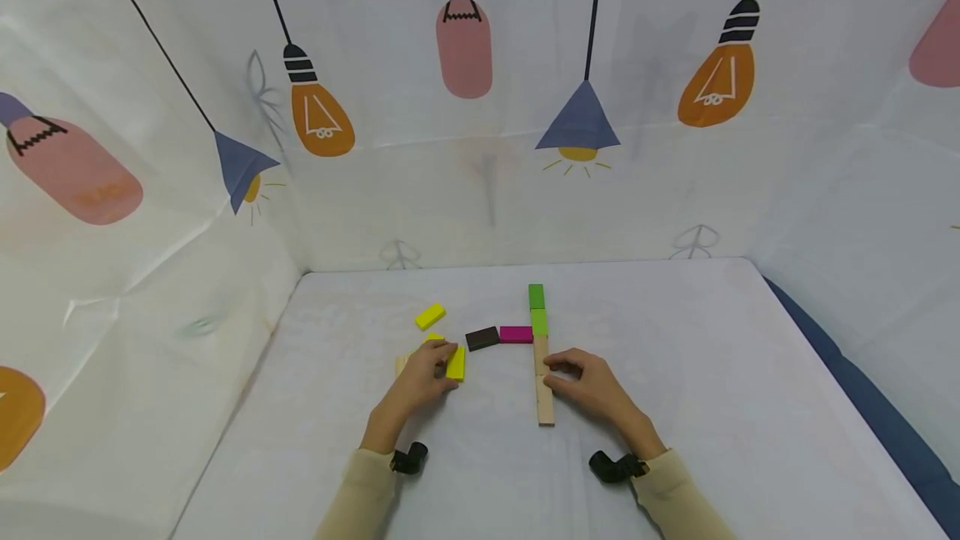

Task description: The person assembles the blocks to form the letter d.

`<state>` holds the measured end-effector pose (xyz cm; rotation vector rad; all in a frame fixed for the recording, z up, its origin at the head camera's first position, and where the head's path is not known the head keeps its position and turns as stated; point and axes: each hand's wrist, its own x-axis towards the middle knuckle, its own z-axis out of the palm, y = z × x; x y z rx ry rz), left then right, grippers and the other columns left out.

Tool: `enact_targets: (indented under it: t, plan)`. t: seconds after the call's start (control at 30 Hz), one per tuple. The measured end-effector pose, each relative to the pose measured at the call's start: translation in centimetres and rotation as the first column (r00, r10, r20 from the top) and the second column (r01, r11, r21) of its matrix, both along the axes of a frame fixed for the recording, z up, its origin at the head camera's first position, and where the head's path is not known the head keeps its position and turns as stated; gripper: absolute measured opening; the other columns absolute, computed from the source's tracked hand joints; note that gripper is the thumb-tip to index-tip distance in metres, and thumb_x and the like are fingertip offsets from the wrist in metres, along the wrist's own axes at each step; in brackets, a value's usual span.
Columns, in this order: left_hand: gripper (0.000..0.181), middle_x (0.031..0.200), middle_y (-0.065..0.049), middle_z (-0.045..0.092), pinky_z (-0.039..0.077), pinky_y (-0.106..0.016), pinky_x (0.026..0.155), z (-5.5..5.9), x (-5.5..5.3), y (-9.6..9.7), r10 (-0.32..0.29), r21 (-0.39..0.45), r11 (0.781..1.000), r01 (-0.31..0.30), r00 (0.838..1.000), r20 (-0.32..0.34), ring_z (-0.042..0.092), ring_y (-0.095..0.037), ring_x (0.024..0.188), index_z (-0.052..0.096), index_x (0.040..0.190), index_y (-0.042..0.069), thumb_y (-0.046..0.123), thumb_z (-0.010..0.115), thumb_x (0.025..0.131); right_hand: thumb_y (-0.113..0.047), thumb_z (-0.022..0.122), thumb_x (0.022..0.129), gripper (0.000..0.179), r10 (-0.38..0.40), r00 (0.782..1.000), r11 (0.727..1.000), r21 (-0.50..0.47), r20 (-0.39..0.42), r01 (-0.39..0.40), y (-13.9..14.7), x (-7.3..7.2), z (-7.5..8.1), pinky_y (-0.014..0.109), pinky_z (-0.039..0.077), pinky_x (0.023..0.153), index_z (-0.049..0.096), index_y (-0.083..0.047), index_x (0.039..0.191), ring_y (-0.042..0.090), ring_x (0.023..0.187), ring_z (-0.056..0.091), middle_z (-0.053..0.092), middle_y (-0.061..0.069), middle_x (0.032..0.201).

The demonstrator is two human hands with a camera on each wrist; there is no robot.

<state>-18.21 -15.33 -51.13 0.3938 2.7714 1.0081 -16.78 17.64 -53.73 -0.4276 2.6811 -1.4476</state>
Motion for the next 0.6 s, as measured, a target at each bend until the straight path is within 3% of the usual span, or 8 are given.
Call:
enact_targets:
  t: [0.13, 0.6]
  plan:
    - [0.061, 0.145, -0.02, 0.056, 0.055, -0.046, 0.1, 0.15, -0.18, 0.0, -0.008, -0.017, 1.0, 0.008, 1.0, -0.004, 0.065, -0.029, 0.112, 0.061, 0.14, 0.0, 0.005, 0.085, 0.083, -0.026, 0.082, 0.089, 0.029, -0.005, 1.0, 1.0, 0.002, -0.003, 0.005, -0.01, 0.0, 0.03, 0.032, 0.056, 0.094, 0.076, -0.016, 0.116, 0.016, 0.106, 0.068, 0.074, -0.003, 0.114]
    - [0.061, 0.146, -0.017, 0.057, 0.055, -0.045, 0.1, 0.49, -0.12, 0.33, -0.002, -0.02, 1.0, 0.002, 1.0, 0.012, 0.064, -0.029, 0.114, 0.06, 0.141, 0.002, 0.006, 0.083, 0.085, -0.028, 0.081, 0.09, 0.031, 0.009, 1.0, 1.0, -0.001, 0.002, -0.009, 0.06, 0.05, -0.02, 0.031, 0.055, 0.095, 0.075, -0.016, 0.118, 0.017, 0.108, 0.067, 0.073, -0.003, 0.116]
